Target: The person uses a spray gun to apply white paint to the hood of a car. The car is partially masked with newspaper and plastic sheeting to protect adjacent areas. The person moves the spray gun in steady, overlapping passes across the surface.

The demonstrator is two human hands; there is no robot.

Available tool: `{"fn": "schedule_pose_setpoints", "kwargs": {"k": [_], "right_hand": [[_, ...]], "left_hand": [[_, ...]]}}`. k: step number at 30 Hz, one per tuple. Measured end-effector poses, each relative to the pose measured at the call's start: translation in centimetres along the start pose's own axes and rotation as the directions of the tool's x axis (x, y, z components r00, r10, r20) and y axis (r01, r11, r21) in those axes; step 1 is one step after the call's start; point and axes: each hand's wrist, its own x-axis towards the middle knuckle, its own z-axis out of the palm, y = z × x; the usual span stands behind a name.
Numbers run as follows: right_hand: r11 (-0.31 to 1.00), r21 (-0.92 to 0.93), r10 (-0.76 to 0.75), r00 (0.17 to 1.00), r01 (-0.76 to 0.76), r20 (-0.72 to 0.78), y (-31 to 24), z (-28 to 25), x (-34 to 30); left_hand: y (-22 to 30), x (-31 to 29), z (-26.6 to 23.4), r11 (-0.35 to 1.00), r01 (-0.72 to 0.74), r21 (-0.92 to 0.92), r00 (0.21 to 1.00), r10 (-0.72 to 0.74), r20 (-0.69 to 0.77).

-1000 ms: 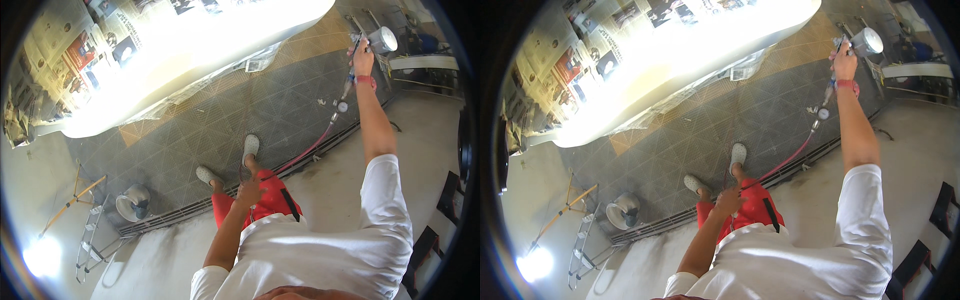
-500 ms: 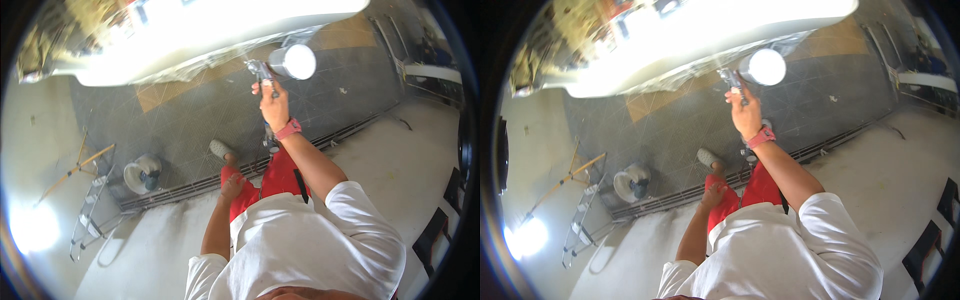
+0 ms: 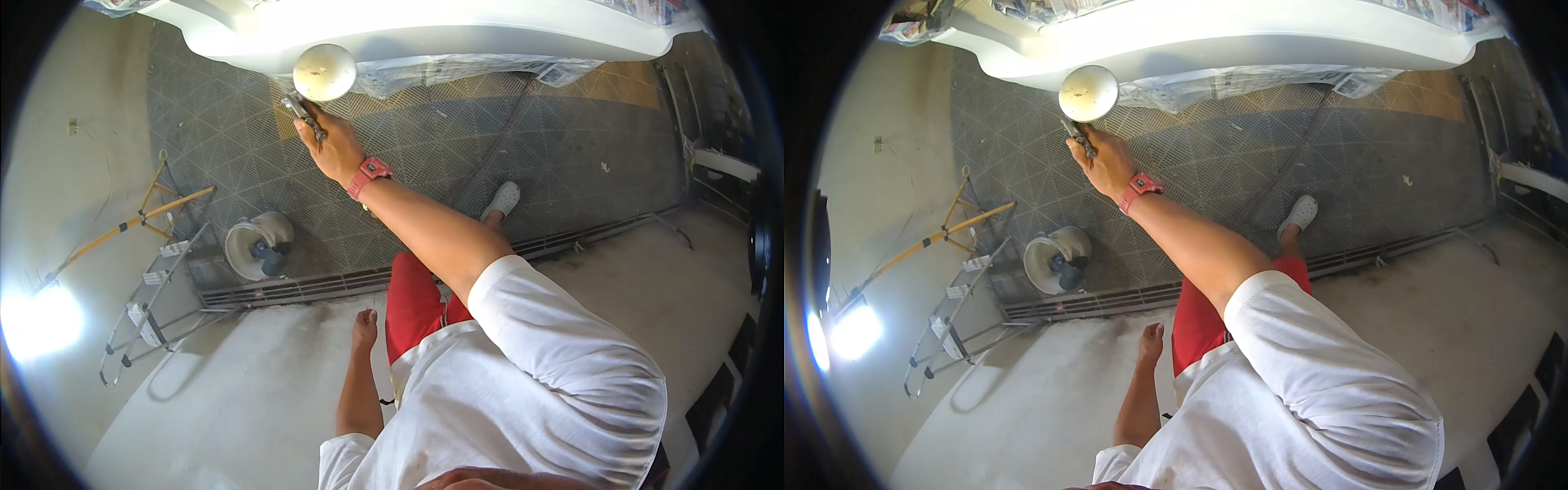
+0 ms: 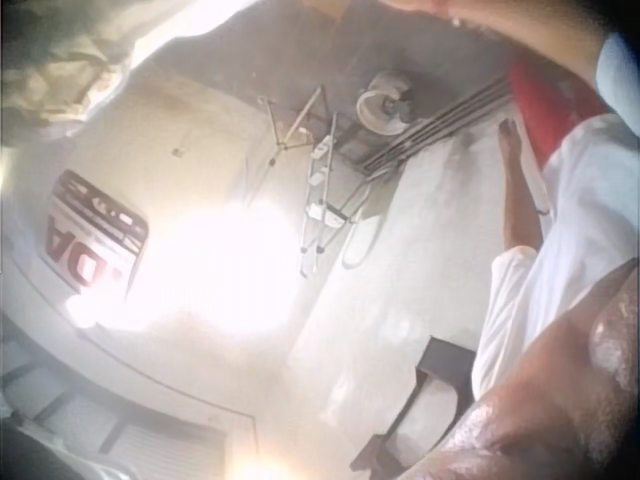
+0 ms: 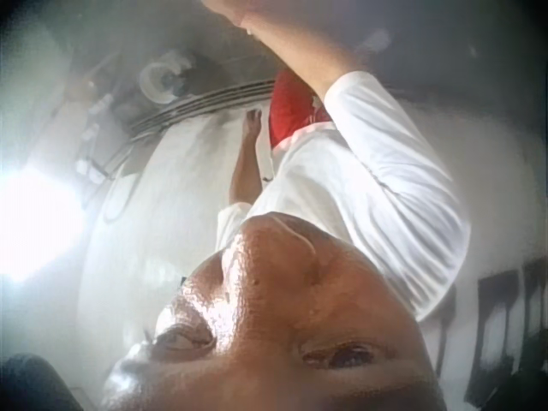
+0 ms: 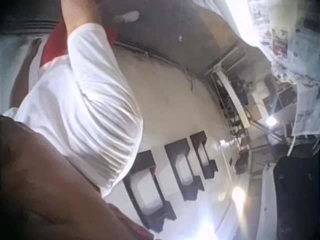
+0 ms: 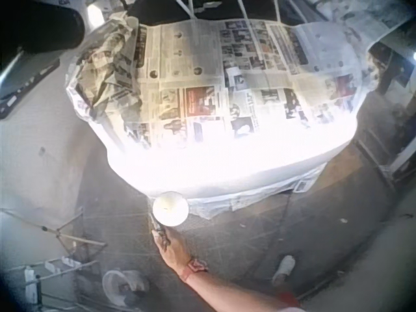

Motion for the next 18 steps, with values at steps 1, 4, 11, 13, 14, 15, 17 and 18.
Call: {"fn": "schedule_pose_setpoints", "kwargs": {"k": [1, 4, 11, 13, 14, 15, 17, 18], "right_hand": [[0.998, 0.006, 0.057, 0.995, -0.058, 0.086, 0.0, 0.0, 0.4], [0.963, -0.093, 0.270, 0.935, -0.254, 0.232, 0.6, -3.0, 0.1], [0.991, 0.022, 0.133, 0.976, -0.131, -0.173, 9.4, -20.6, -7.4], [0.987, 0.039, 0.158, 0.952, -0.154, -0.262, 9.7, -27.4, -8.6], [0.989, 0.045, 0.150, 0.941, -0.143, -0.305, 10.4, -30.5, -9.0], [0.990, 0.051, 0.141, 0.928, -0.131, -0.345, 10.9, -33.7, -9.4], [0.959, 0.123, 0.282, 0.889, -0.254, -0.360, 10.7, -40.0, -9.9], [0.955, 0.152, 0.295, 0.874, -0.255, -0.387, 11.1, -42.9, -9.9]], "left_hand": [[-0.1, -0.2, 0.3, 1.000, 0.025, 0.014, 1.000, -0.026, 0.013], [2.4, -0.2, 1.2, 0.999, 0.027, 0.021, 0.999, -0.028, 0.040], [10.8, 2.5, 4.9, 0.976, -0.188, 0.112, 0.975, 0.172, 0.144], [14.5, 2.7, 5.8, 0.959, -0.218, 0.181, 0.971, 0.195, 0.139], [15.9, 2.8, 6.4, 0.947, -0.234, 0.218, 0.969, 0.208, 0.136], [16.6, 3.1, 7.2, 0.942, -0.269, 0.202, 0.959, 0.241, 0.152], [18.7, 3.3, 8.9, 0.926, -0.338, 0.171, 0.934, 0.307, 0.183], [20.0, 3.0, 10.0, 0.915, -0.324, 0.241, 0.938, 0.279, 0.204]]}}
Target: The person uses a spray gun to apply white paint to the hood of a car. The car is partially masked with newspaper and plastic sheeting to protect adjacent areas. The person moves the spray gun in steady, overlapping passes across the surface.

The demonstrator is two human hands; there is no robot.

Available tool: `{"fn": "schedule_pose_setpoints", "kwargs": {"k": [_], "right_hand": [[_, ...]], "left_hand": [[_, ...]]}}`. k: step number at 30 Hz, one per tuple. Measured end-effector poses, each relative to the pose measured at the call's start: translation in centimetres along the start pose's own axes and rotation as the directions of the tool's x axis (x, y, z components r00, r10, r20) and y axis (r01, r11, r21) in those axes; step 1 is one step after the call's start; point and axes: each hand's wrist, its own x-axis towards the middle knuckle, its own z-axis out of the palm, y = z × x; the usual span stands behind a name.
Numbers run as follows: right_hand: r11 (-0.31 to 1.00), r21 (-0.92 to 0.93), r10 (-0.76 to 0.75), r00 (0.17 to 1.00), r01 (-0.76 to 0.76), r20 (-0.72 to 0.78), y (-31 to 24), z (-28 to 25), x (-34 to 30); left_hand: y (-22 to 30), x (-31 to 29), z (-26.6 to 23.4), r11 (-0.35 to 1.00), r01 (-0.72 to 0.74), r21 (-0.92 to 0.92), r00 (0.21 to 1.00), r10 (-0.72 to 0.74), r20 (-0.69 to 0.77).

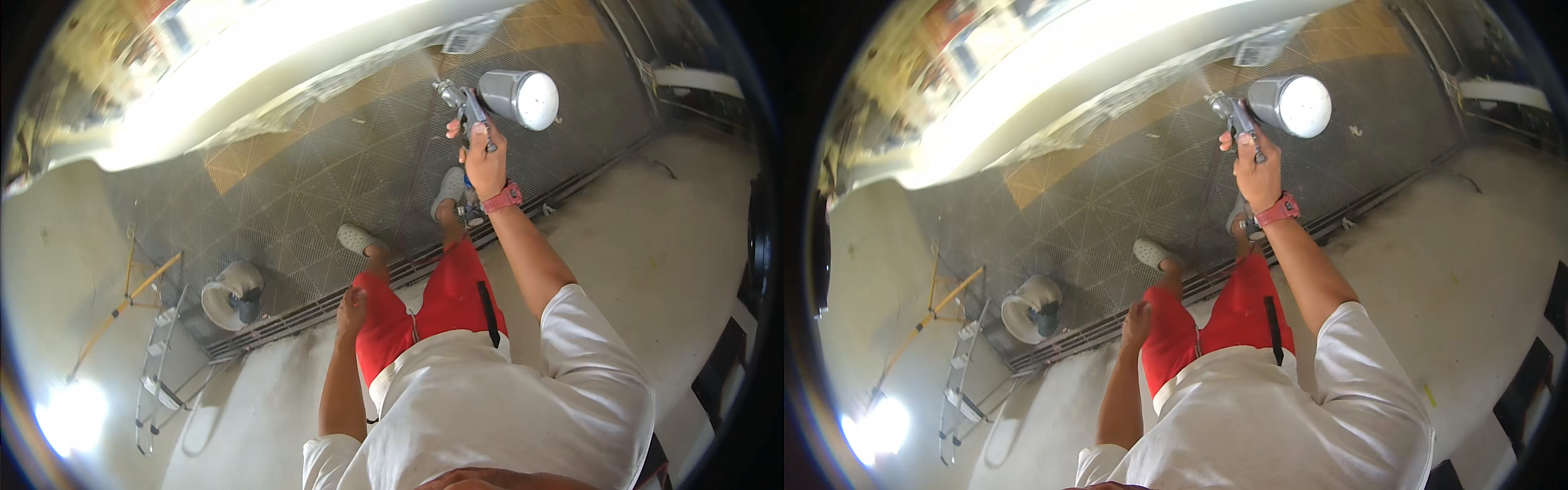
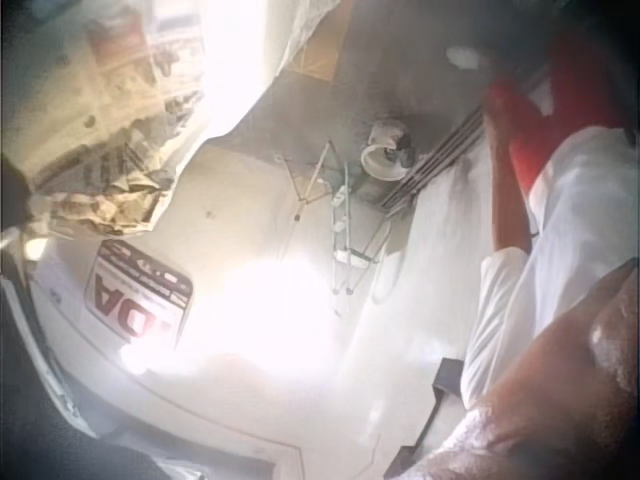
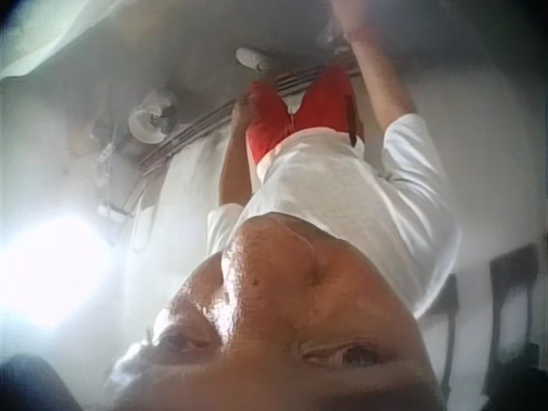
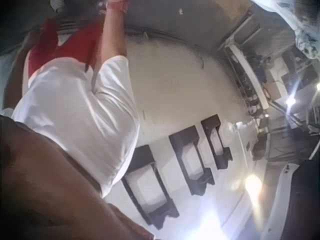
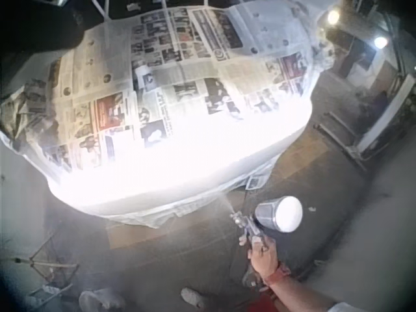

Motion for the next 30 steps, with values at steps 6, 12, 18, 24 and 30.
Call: {"fn": "schedule_pose_setpoints", "kwargs": {"k": [6, 12, 18, 24, 30], "right_hand": [[0.999, 0.029, 0.038, 0.992, -0.035, -0.117, 0.8, -15.1, 8.2], [0.998, 0.033, 0.062, 0.973, -0.056, -0.220, 1.2, -27.4, 18.9], [0.999, -0.046, -0.033, 0.931, 0.018, -0.364, 3.0, -36.6, 29.9], [0.988, -0.149, -0.043, 0.823, -0.051, -0.566, 6.0, -37.2, 33.1], [0.999, 0.050, 0.028, 0.903, -0.007, -0.428, 7.2, -23.4, 21.8]], "left_hand": [[7.7, 1.8, 6.0, 0.991, -0.031, 0.128, 0.995, 0.019, 0.099], [17.2, 3.7, 13.2, 0.994, -0.083, 0.068, 0.976, 0.067, 0.209], [28.1, 4.0, 15.1, 0.997, -0.069, -0.037, 0.970, 0.076, 0.230], [24.3, 4.7, 14.8, 0.985, -0.168, 0.021, 0.970, 0.162, 0.179], [18.3, 3.4, 11.5, 0.985, -0.001, 0.173, 0.983, -0.031, 0.182]]}}
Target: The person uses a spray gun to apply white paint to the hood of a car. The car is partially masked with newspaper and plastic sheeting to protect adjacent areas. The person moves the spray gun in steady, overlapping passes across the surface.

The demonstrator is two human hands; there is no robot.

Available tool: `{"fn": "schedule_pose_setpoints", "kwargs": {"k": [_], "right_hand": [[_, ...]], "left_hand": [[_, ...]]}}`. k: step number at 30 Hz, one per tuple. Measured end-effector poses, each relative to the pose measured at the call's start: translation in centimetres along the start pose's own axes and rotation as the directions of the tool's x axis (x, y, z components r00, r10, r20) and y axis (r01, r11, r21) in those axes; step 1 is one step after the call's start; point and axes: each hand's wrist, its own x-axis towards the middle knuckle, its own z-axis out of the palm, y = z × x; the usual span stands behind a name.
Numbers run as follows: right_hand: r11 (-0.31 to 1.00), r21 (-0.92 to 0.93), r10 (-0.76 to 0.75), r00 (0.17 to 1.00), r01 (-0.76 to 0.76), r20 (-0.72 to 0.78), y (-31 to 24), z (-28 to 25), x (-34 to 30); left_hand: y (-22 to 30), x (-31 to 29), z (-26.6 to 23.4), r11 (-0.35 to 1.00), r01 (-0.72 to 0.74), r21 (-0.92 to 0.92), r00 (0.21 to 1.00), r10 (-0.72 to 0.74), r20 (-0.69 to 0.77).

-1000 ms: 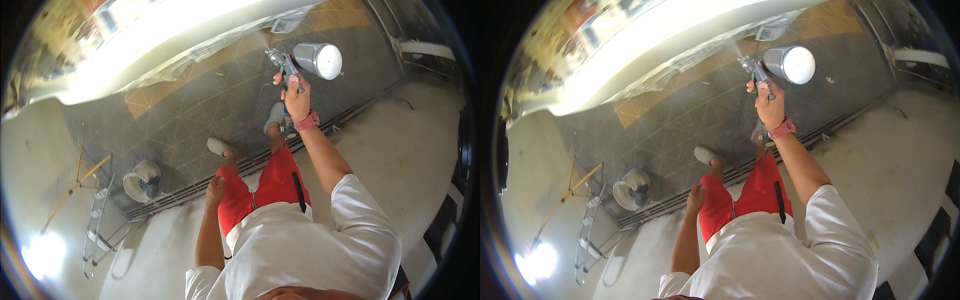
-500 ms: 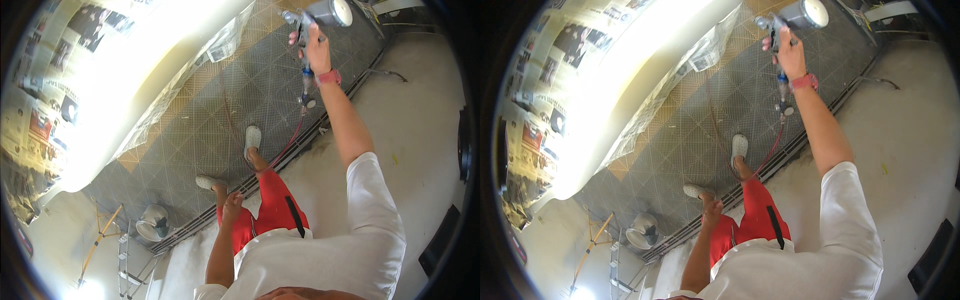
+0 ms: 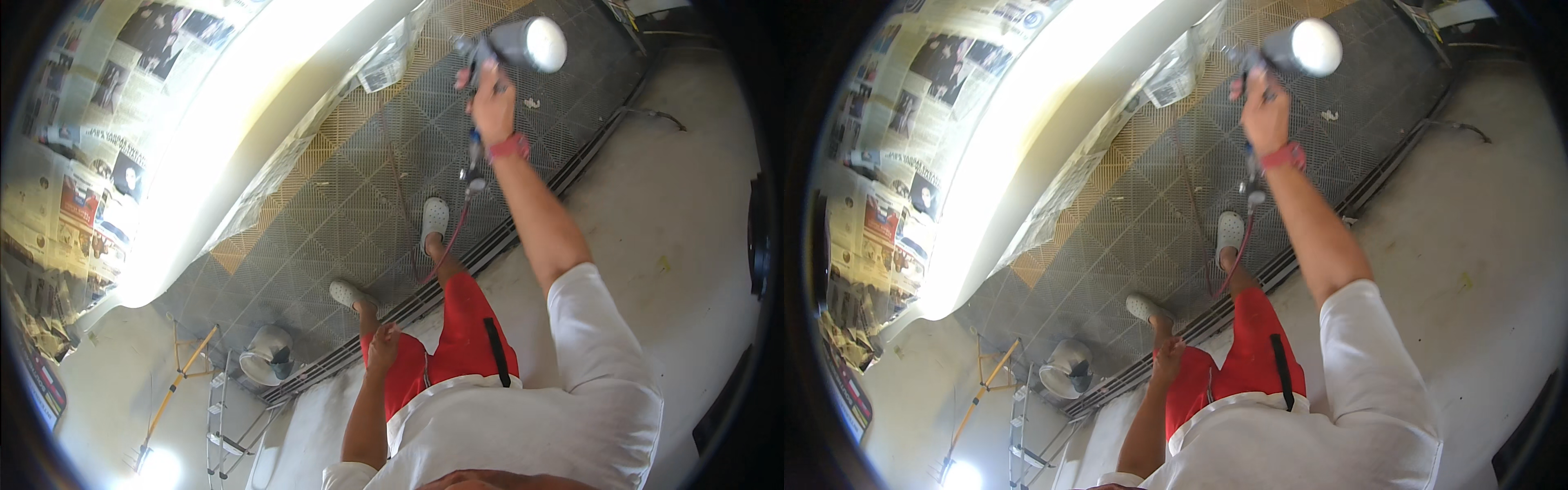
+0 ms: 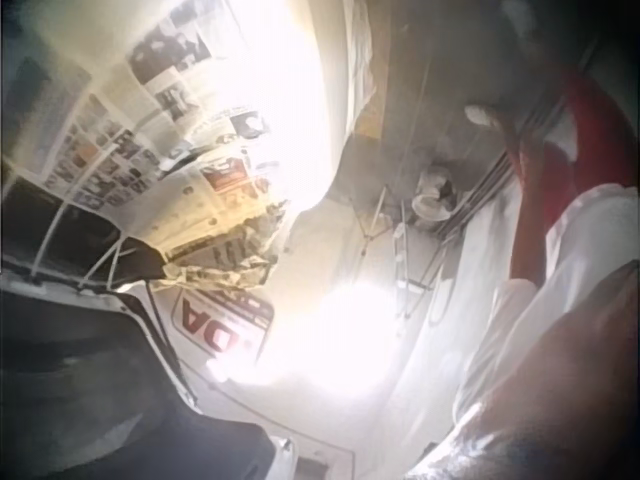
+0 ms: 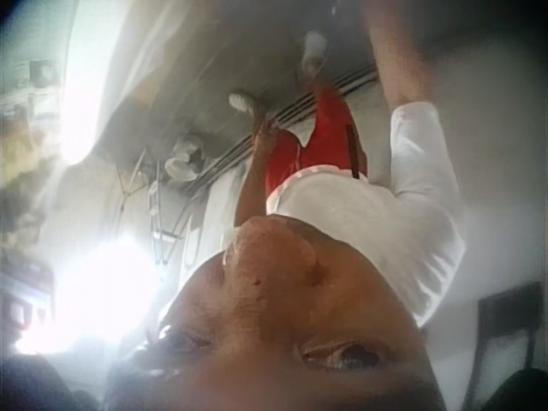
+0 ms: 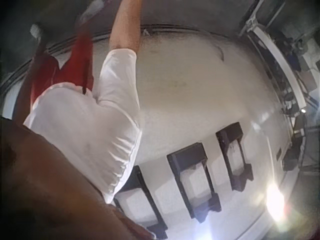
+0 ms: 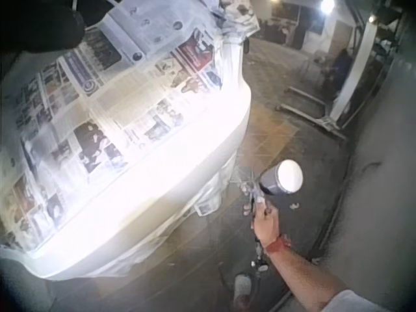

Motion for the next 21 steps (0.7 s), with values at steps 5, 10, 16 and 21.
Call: {"fn": "schedule_pose_setpoints", "kwargs": {"k": [5, 10, 16, 21], "right_hand": [[0.977, -0.009, -0.205, 0.944, 0.214, 0.258, 2.1, 8.1, -18.4], [0.969, -0.117, -0.146, 0.882, 0.220, 0.447, 3.5, 16.8, -34.7], [0.919, -0.133, -0.206, 0.738, 0.372, 0.643, 4.3, 28.9, -48.7], [0.943, 0.096, -0.279, 0.600, 0.318, 0.750, 3.2, 38.8, -56.1]], "left_hand": [[-10.9, -1.1, -2.1, 0.982, -0.043, 0.185, 0.992, 0.020, 0.123], [-19.8, -2.3, -5.0, 0.879, -0.044, 0.475, 0.979, -0.058, 0.198], [-23.8, -3.9, -9.3, 0.835, -0.088, 0.543, 0.980, -0.025, 0.198], [-26.8, -5.3, -10.7, 0.819, -0.143, 0.556, 0.977, 0.025, 0.214]]}}
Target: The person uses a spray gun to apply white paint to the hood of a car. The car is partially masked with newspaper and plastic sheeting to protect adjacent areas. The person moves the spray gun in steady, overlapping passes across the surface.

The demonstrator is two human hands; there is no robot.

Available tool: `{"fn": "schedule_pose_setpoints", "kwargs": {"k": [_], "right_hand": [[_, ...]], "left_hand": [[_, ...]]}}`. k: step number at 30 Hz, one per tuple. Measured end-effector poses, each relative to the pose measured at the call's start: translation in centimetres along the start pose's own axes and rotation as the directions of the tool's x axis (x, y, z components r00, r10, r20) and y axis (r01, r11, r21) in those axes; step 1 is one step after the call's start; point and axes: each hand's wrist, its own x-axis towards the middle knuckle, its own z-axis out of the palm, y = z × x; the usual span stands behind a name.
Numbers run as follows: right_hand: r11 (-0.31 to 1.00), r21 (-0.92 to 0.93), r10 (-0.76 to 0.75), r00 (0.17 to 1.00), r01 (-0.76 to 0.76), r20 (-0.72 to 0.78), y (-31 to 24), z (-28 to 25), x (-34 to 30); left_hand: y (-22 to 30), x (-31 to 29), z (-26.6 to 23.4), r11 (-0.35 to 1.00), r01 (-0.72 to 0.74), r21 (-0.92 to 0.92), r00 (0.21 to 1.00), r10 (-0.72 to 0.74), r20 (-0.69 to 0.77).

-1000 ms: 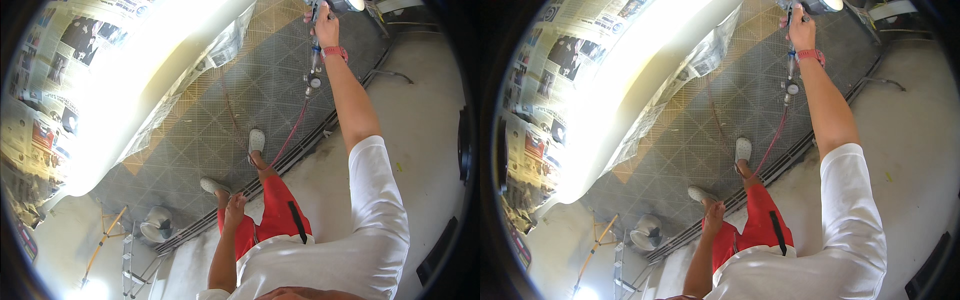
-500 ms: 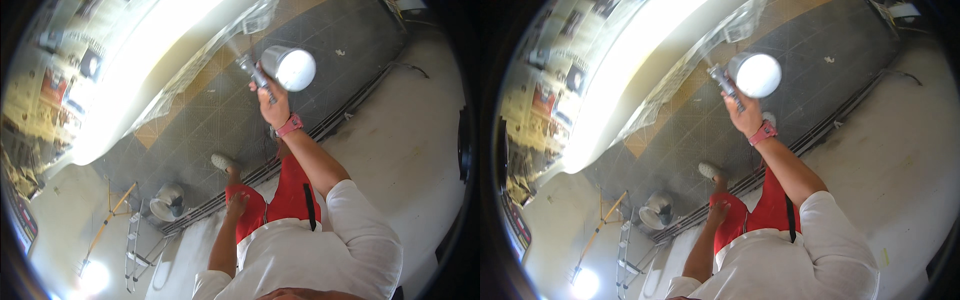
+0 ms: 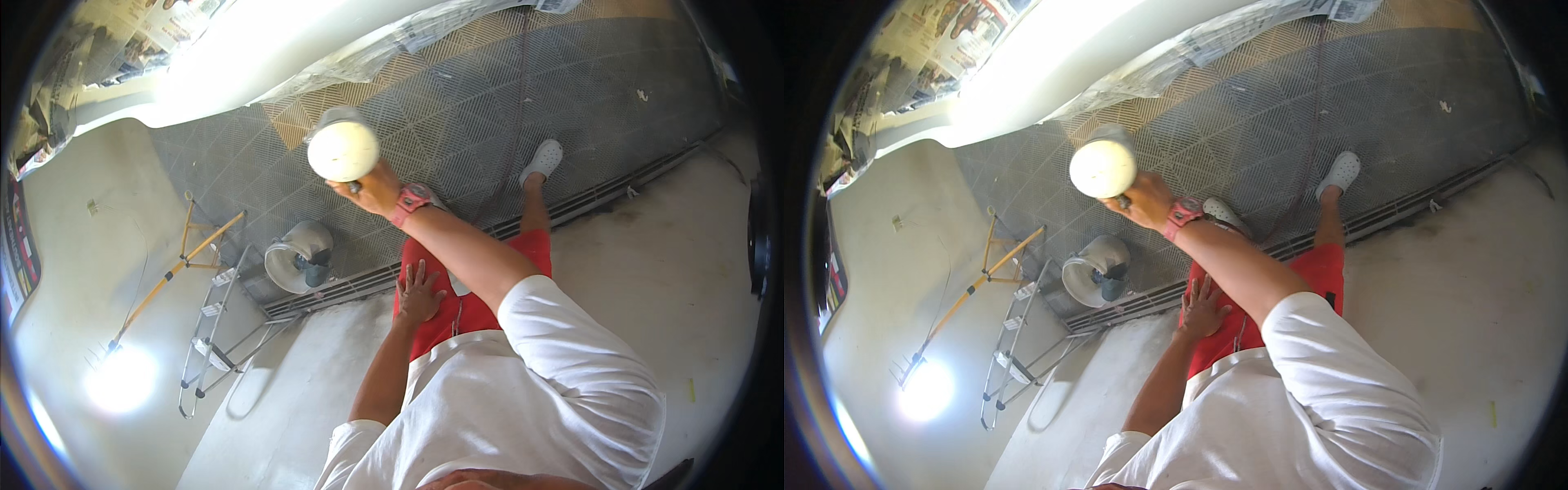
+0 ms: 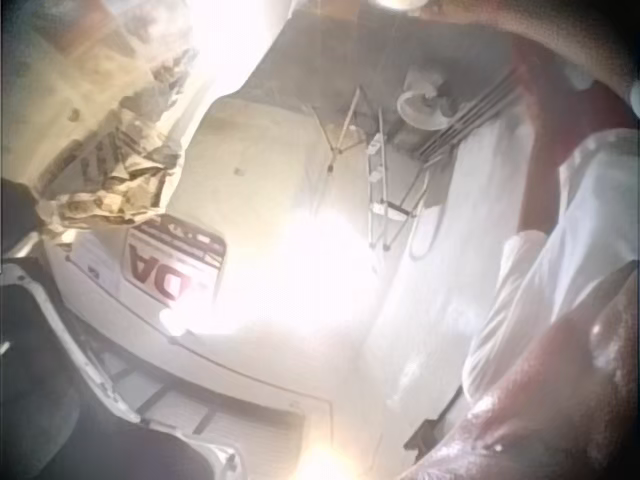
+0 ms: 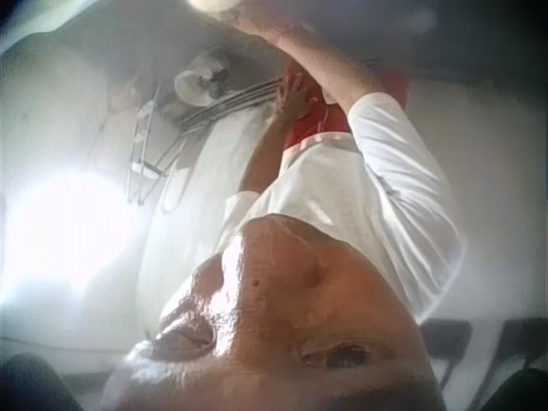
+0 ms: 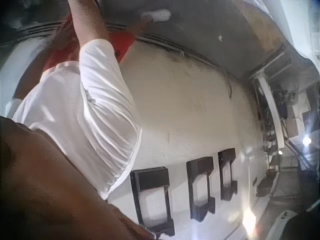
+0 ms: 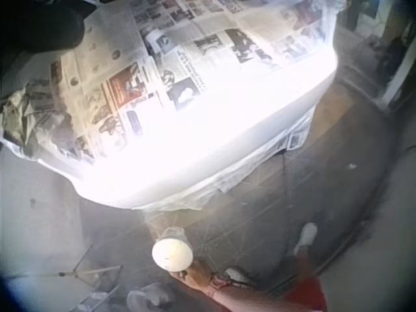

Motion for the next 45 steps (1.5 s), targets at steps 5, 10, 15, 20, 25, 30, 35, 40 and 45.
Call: {"fn": "schedule_pose_setpoints", "kwargs": {"k": [5, 10, 15, 20, 25, 30, 35, 40, 45], "right_hand": [[0.998, -0.057, 0.005, 0.994, 0.001, 0.109, -0.1, 7.1, 2.6], [0.996, -0.016, 0.089, 0.984, -0.087, 0.156, 2.6, 3.9, 3.1], [0.995, -0.030, 0.093, 0.994, -0.094, -0.053, 6.0, -8.8, -0.7], [0.993, -0.007, 0.104, 0.906, -0.117, -0.411, 8.7, -24.8, -3.4], [0.985, 0.146, 0.156, 0.849, -0.094, -0.505, 9.5, -41.7, -3.2], [0.953, 0.253, 0.282, 0.798, -0.168, -0.533, 11.9, -57.0, -1.4], [0.873, 0.276, 0.482, 0.631, -0.401, -0.608, 17.5, -70.2, 0.4], [0.937, 0.266, 0.349, 0.612, -0.227, -0.710, 20.8, -81.5, 5.7], [0.930, 0.264, 0.347, 0.377, -0.254, -0.859, 24.3, -88.4, 10.5]], "left_hand": [[-1.2, 0.1, 1.3, 0.999, 0.035, 0.026, 0.998, -0.036, 0.052], [-0.2, 0.2, -0.4, 0.997, 0.054, 0.064, 0.993, -0.060, 0.106], [2.3, 1.0, -0.7, 0.997, 0.061, 0.055, 0.992, -0.066, 0.103], [6.3, 2.5, -0.8, 0.991, 0.076, 0.111, 0.981, -0.094, 0.168], [11.1, 5.2, 0.4, 0.984, 0.058, 0.167, 0.955, -0.104, 0.278], [15.0, 9.4, 1.4, 0.986, -0.133, 0.102, 0.881, 0.070, 0.467], [24.9, 10.4, -3.1, 1.000, 0.009, 0.029, 0.818, -0.024, 0.575], [27.3, 10.5, -3.7, 0.999, 0.041, 0.010, 0.855, -0.040, 0.517], [25.4, 10.0, -3.9, 0.998, 0.025, 0.050, 0.893, -0.044, 0.448]]}}
